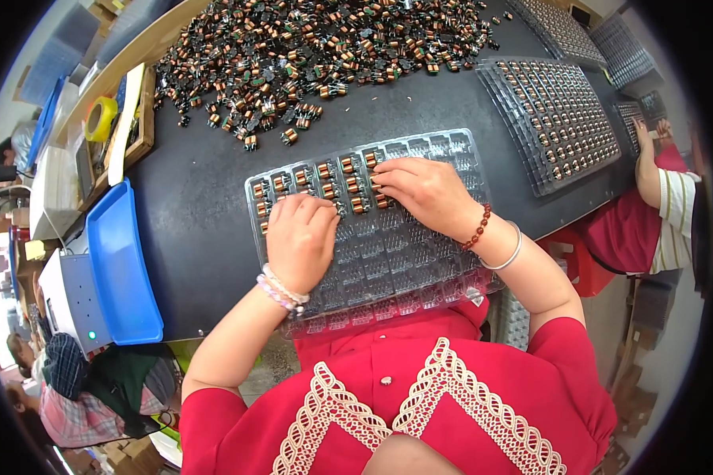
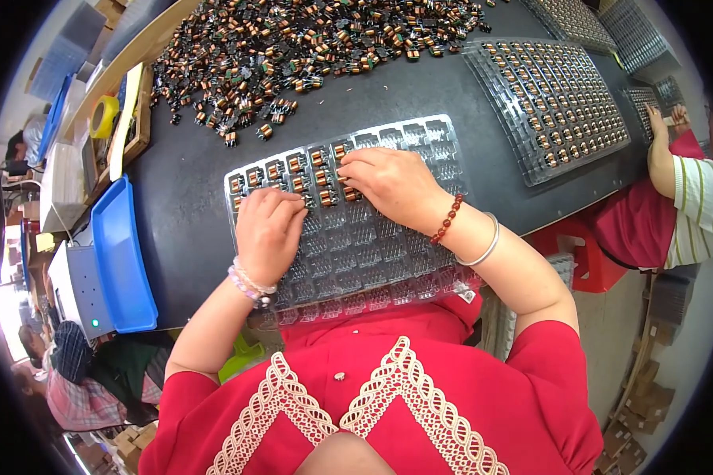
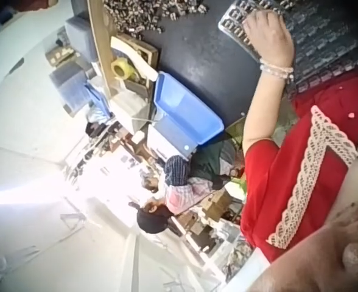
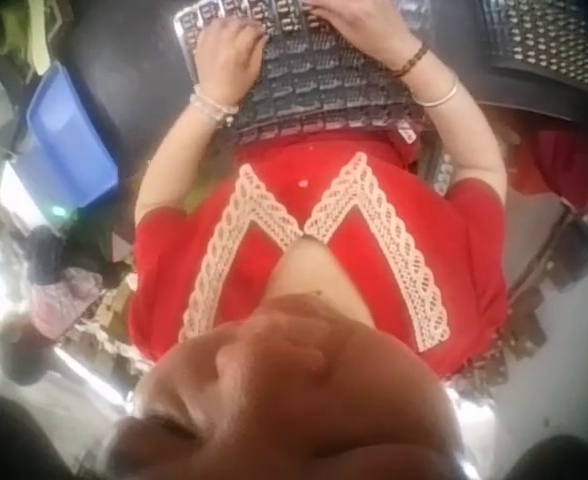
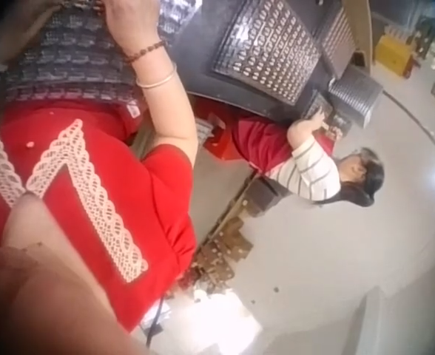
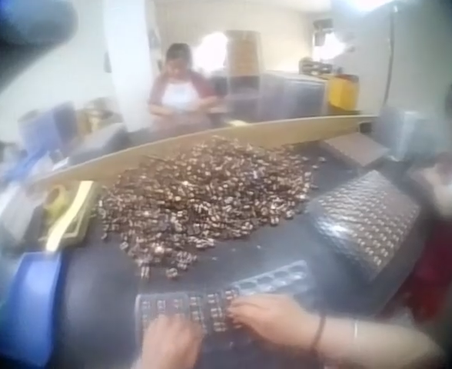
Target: The person picks up electronic components from a pile on the table and places them one by one into the compartments of a plastic tray by hand.
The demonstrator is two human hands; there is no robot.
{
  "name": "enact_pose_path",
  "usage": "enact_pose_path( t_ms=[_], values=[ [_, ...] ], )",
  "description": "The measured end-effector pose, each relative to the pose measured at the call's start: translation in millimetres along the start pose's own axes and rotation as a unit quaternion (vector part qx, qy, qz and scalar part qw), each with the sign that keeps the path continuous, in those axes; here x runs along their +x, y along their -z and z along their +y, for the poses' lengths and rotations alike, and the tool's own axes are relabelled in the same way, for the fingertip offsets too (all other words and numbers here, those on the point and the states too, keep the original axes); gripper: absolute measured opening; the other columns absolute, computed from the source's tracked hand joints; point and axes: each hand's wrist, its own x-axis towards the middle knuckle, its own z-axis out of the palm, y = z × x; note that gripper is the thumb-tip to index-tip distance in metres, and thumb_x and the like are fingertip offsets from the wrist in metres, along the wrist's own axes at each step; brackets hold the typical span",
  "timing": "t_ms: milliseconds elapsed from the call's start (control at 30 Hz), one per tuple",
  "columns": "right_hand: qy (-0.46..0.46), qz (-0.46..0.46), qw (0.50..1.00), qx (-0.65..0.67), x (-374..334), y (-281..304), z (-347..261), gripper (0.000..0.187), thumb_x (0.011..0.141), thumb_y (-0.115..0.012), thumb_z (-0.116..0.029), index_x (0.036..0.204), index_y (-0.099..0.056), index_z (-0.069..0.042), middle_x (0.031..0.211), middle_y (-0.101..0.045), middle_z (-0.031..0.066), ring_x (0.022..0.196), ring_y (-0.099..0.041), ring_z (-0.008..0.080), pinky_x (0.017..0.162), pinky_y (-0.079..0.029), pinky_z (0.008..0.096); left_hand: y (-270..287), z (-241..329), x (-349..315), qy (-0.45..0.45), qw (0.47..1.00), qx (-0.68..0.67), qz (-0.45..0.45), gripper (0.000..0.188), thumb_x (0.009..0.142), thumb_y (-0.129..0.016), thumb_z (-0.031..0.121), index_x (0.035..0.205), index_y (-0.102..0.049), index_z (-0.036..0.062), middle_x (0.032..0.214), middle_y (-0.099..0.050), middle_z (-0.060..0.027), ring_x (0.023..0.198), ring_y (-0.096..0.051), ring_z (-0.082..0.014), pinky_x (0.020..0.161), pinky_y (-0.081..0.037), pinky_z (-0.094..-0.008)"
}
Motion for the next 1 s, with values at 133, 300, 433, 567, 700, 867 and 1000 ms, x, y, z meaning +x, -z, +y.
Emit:
enact_pose_path(
  t_ms=[133,300,433,567,700,867,1000],
  values=[
    [-0.006,0.006,1.0,-0.011,-1.3,-3.7,-0.4,0.016,0.078,-0.068,-0.009,0.095,-0.067,-0.006,0.101,-0.068,0.0046,0.087,-0.067,0.0233,0.073,-0.056,0.0322,-4.8,19.4,-0.3,-0.005,0.994,0.104,-0.026,0.008,0.073,-0.06,0.006,0.08,-0.062,0.0023,0.085,-0.06,-0.0098,0.089,-0.058,-0.0261,0.083,-0.045,-0.0397],
    [0.002,0.019,1.0,-0.024,-6.7,-4.8,5.9,0.014,0.079,-0.069,-0.01,0.093,-0.068,-0.007,0.1,-0.068,0.0037,0.086,-0.065,0.0222,0.074,-0.054,0.0323,17.3,0.3,13.4,-0.042,0.986,0.0,-0.163,0.011,0.079,-0.061,0.011,0.087,-0.067,0.0059,0.093,-0.064,-0.0098,0.092,-0.058,-0.0266,0.087,-0.045,-0.0418],
    [0.012,0.006,1.0,-0.024,0.0,-0.2,-2.4,0.015,0.078,-0.07,-0.011,0.093,-0.067,-0.008,0.097,-0.068,0.0029,0.084,-0.063,0.0211,0.074,-0.053,0.0323,-6.3,-56.2,49.8,0.117,0.989,0.071,0.052,0.025,0.083,-0.065,0.017,0.106,-0.063,0.0061,0.096,-0.064,-0.0105,0.095,-0.058,-0.0316,0.084,-0.048,-0.041],
    [0.035,0.015,0.999,-0.002,-8.8,14.9,-19.6,0.016,0.077,-0.071,-0.011,0.092,-0.067,-0.008,0.096,-0.068,0.0024,0.082,-0.063,0.0207,0.072,-0.053,0.0318,-19.2,-83.2,66.1,0.143,0.981,0.125,-0.032,0.035,0.08,-0.069,0.016,0.113,-0.06,0.0106,0.099,-0.064,-0.0094,0.094,-0.06,-0.029,0.082,-0.049,-0.0409],
    [0.025,0.0,1.0,0.0,-29.9,10.2,-20.8,0.018,0.075,-0.073,-0.011,0.092,-0.067,-0.009,0.096,-0.068,0.0012,0.082,-0.062,0.0202,0.071,-0.053,0.0314,-14.5,-74.4,66.0,0.166,0.986,0.024,-0.012,0.035,0.083,-0.064,0.009,0.118,-0.062,0.0106,0.107,-0.063,-0.0092,0.096,-0.06,-0.0264,0.084,-0.049,-0.0361],
    [0.006,-0.01,1.0,0.017,-35.5,7.4,-24.6,0.016,0.075,-0.073,-0.011,0.09,-0.068,-0.008,0.103,-0.064,0.005,0.081,-0.062,0.0206,0.069,-0.053,0.0304,7.6,-70.4,48.5,0.205,0.948,-0.234,0.062,0.016,0.084,-0.069,0.006,0.099,-0.069,0.0023,0.091,-0.066,-0.0021,0.079,-0.061,-0.0078,0.07,-0.05,-0.0225],
    [0.04,-0.059,0.995,-0.066,-38.7,9.1,-30.7,0.013,0.079,-0.07,-0.012,0.091,-0.067,-0.008,0.111,-0.057,0.0088,0.085,-0.062,0.0216,0.069,-0.052,0.0315,27.4,-69.7,26.2,0.312,0.917,-0.25,0.002,0.013,0.082,-0.073,0.01,0.09,-0.068,0.0015,0.071,-0.064,0.0019,0.066,-0.058,-0.0048,0.061,-0.046,-0.02]
  ],
)
